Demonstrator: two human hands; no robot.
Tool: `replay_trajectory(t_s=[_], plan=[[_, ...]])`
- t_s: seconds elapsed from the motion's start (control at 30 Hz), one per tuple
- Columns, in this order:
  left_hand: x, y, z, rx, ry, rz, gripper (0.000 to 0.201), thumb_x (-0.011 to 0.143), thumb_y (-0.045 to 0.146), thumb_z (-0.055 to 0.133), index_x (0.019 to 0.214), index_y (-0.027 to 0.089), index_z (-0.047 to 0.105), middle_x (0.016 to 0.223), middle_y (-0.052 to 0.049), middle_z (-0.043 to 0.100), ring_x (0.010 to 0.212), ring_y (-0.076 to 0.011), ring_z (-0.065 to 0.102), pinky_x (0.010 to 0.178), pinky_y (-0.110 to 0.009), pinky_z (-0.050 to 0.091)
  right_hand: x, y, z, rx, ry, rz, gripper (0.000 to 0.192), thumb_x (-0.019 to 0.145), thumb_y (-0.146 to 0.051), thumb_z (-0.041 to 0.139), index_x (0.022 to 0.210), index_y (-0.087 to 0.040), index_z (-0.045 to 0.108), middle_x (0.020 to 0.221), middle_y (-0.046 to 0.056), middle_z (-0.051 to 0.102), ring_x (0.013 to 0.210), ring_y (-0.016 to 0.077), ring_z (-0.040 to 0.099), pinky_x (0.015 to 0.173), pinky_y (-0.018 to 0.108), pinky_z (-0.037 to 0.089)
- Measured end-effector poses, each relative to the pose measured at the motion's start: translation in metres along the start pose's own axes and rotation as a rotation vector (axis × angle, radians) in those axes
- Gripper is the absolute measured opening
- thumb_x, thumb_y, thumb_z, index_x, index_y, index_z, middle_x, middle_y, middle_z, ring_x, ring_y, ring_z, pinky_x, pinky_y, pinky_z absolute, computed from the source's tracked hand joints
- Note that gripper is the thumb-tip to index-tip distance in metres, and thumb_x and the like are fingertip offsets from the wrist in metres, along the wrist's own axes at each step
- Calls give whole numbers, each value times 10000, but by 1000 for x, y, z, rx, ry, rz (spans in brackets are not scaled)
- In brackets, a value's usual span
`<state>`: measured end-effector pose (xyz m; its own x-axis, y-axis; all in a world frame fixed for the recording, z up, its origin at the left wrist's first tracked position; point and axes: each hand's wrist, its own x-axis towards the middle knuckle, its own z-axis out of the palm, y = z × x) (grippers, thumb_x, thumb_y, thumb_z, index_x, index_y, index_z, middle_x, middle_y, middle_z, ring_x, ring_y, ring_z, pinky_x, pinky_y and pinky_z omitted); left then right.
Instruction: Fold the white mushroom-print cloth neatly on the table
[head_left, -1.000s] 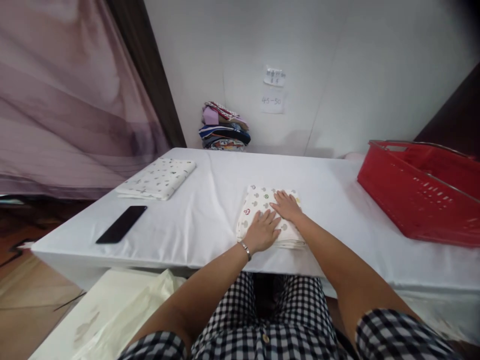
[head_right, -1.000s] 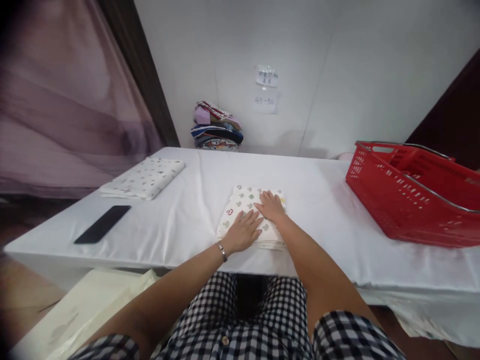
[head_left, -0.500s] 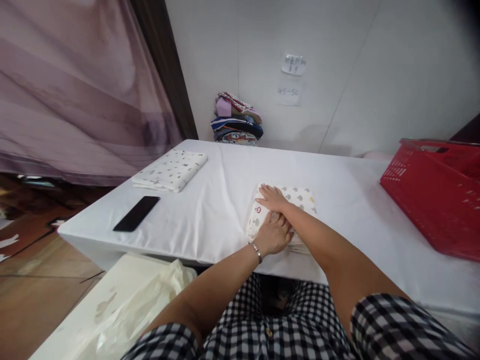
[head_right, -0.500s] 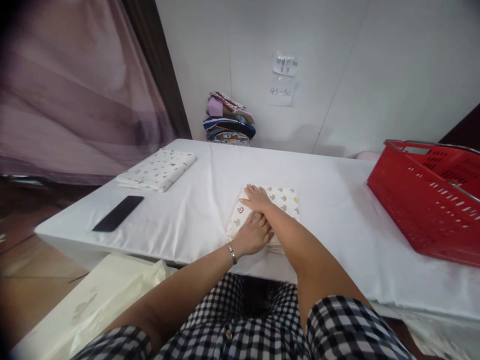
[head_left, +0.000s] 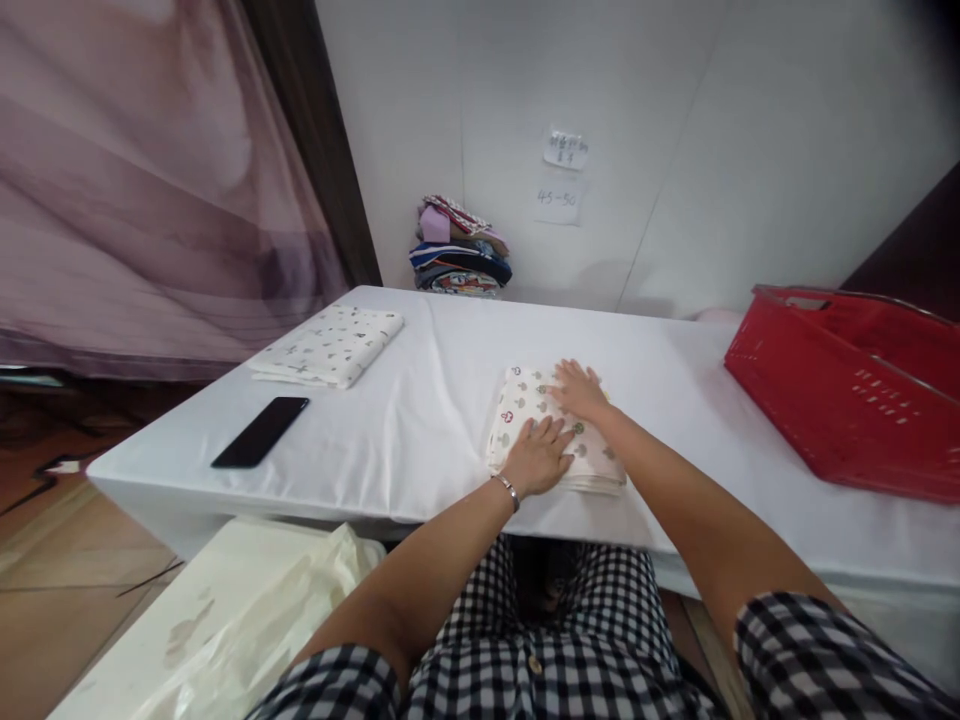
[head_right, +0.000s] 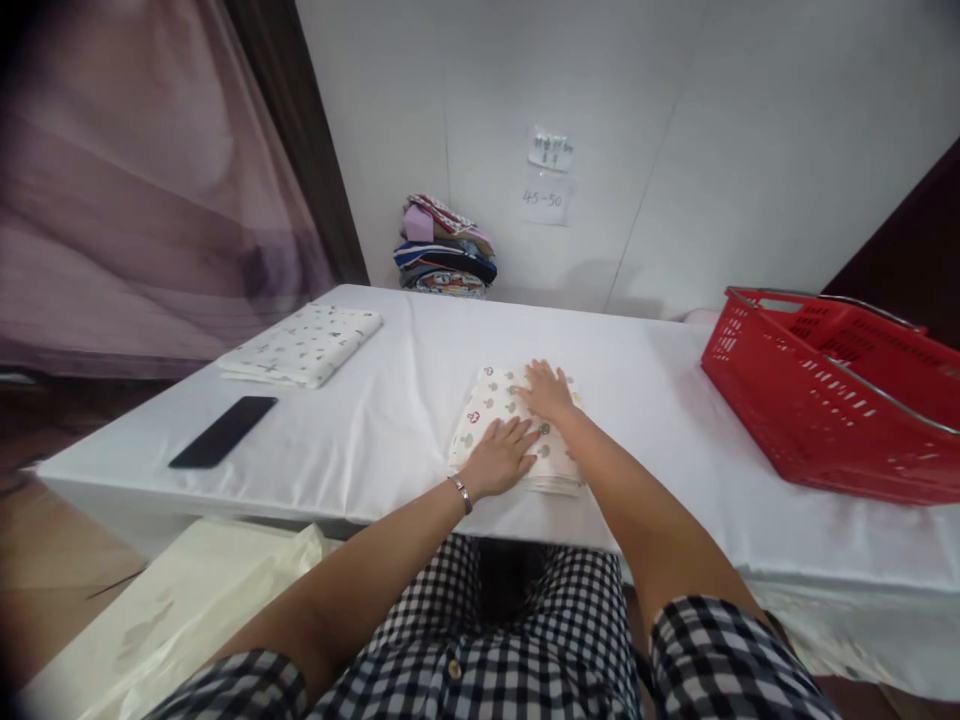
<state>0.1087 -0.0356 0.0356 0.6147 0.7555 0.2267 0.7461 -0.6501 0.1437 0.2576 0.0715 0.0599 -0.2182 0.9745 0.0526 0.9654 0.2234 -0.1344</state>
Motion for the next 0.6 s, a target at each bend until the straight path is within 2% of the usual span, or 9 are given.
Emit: replay_trajectory(t_s=[0.1, 0.2, 0.33, 0.43, 0.5, 0.6], plan=[[2, 0, 0, 0, -13, 7, 473, 935, 405, 298, 1362, 235, 409, 1462, -63, 360, 1359, -246, 274, 1099, -506, 210, -19, 30, 5, 34, -29, 189, 625, 908, -516, 278, 1427, -168, 270, 1526, 104, 176, 1405, 263, 84, 1096, 536, 107], [3, -1, 0, -5, -19, 8, 471, 933, 403, 312, 1357, 229, 418, 1453, -67, 374, 1352, -247, 291, 1095, -506, 225, -24, 38, 9, 165, -37, 242, 584, 894, -483, 338, 1402, -197, 326, 1516, 87, 217, 1400, 278, 112, 1084, 547, 167], [-1, 0, 1, -32, 47, 12, 438, 933, 399, 330, 1316, 239, 467, 1423, -57, 421, 1329, -236, 335, 1098, -486, 232, -38, 35, 13, 300, 89, 302, 562, 875, -393, 395, 1387, -164, 367, 1484, 111, 290, 1389, 272, 178, 1109, 445, 204], [-8, -3, -2, -88, 122, -34, 388, 934, 397, 343, 1239, 251, 533, 1375, -42, 482, 1313, -215, 360, 1111, -475, 207, -68, 38, 20, 427, 121, 362, 633, 825, -376, 459, 1400, -135, 348, 1482, 121, 292, 1361, 254, 268, 1111, 376, 231], [-12, -11, -8, -122, 208, -187, 363, 926, 378, 373, 1211, 236, 548, 1378, -55, 476, 1325, -219, 342, 1114, -469, 200, -91, 41, 28, 573, 160, 410, 670, 791, -393, 505, 1398, -151, 358, 1452, 107, 356, 1316, 242, 357, 1090, 351, 281], [-13, -29, -20, -239, 280, -593, 393, 878, 326, 459, 1242, 186, 507, 1427, -113, 399, 1330, -254, 331, 1073, -424, 284, -118, 45, 41, 712, 235, 415, 681, 774, -416, 540, 1396, -197, 370, 1343, 85, 506, 1196, 230, 502, 997, 350, 406]])
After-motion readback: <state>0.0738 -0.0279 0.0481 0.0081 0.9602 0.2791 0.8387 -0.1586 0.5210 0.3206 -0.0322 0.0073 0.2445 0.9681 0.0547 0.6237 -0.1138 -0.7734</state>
